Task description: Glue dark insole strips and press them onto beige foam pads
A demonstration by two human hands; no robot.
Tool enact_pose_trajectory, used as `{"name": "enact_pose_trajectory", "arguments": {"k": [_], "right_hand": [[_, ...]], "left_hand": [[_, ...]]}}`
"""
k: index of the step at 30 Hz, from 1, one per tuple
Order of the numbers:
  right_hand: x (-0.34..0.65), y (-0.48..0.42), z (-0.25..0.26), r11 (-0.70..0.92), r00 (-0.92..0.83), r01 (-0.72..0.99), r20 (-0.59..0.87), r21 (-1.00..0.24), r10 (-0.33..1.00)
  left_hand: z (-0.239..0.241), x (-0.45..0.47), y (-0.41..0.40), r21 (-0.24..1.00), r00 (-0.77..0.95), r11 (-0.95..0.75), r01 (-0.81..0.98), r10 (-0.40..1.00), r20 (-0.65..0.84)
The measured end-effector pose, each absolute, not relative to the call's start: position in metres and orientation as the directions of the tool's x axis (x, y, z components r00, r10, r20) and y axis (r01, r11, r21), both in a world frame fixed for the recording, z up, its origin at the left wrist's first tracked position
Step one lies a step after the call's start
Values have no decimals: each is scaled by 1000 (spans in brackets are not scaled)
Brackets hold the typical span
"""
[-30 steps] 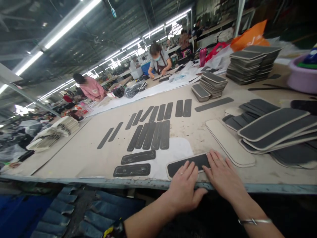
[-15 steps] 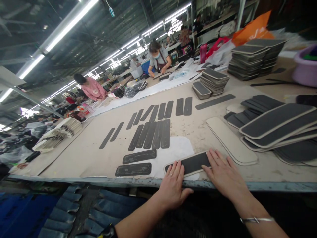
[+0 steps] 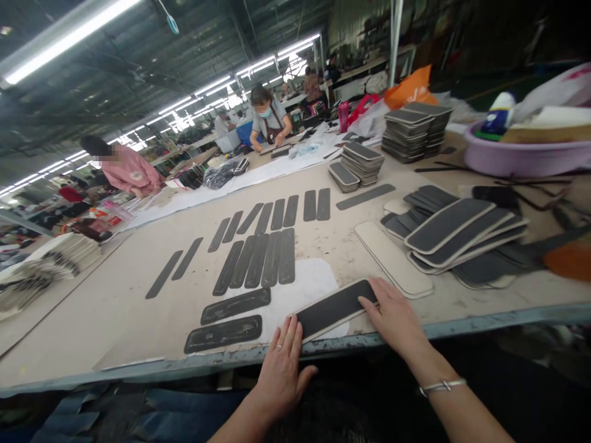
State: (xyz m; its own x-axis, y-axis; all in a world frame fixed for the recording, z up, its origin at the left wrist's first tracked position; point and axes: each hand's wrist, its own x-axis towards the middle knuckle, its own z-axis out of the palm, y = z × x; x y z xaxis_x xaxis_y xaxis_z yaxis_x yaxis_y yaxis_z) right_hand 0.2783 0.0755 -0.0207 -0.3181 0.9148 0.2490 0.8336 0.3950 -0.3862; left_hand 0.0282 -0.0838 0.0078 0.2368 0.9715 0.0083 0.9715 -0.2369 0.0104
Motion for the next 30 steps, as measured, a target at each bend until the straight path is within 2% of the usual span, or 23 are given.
{"name": "enact_pose_trajectory", "arguments": {"k": [6, 9, 12, 15, 17, 18, 20, 22, 26, 30], "right_hand": [[272, 78, -17, 349, -252, 825, 264, -443, 931], [272, 79, -15, 308, -208, 787, 241, -534, 948], [274, 79, -12, 238, -151, 694, 185, -679, 971], [274, 79, -7, 148, -60, 477, 136, -866, 989], [273, 80, -2, 38, 6, 185, 39, -982, 999], [273, 81, 1, -39, 7, -1, -39, -999, 999], [275, 82, 9, -183, -56, -309, -174, -933, 983], [278, 83, 16, -247, -117, -451, -217, -858, 969], [292, 83, 29, -241, -110, -541, -216, -806, 970], [306, 83, 38, -220, -74, -604, -221, -766, 973]], "left_hand": [[2, 27, -85, -32, 251, -250, 968, 967, 32], [-2, 26, -85, -40, 260, -258, 965, 964, 54], [-4, 23, -84, -5, 262, -262, 965, 961, 86], [-1, 17, -80, 98, 247, -258, 961, 962, 118], [2, 13, -74, 209, 191, -219, 953, 971, 147], [4, 12, -69, 270, 141, -183, 945, 976, 167], [11, 12, -57, 392, 20, -99, 915, 980, 199], [20, 16, -41, 519, -74, -20, 855, 984, 160], [45, 41, -8, 748, -121, 140, 648, 989, -81], [58, 76, 3, 892, 39, 221, 395, 966, -257]]}}
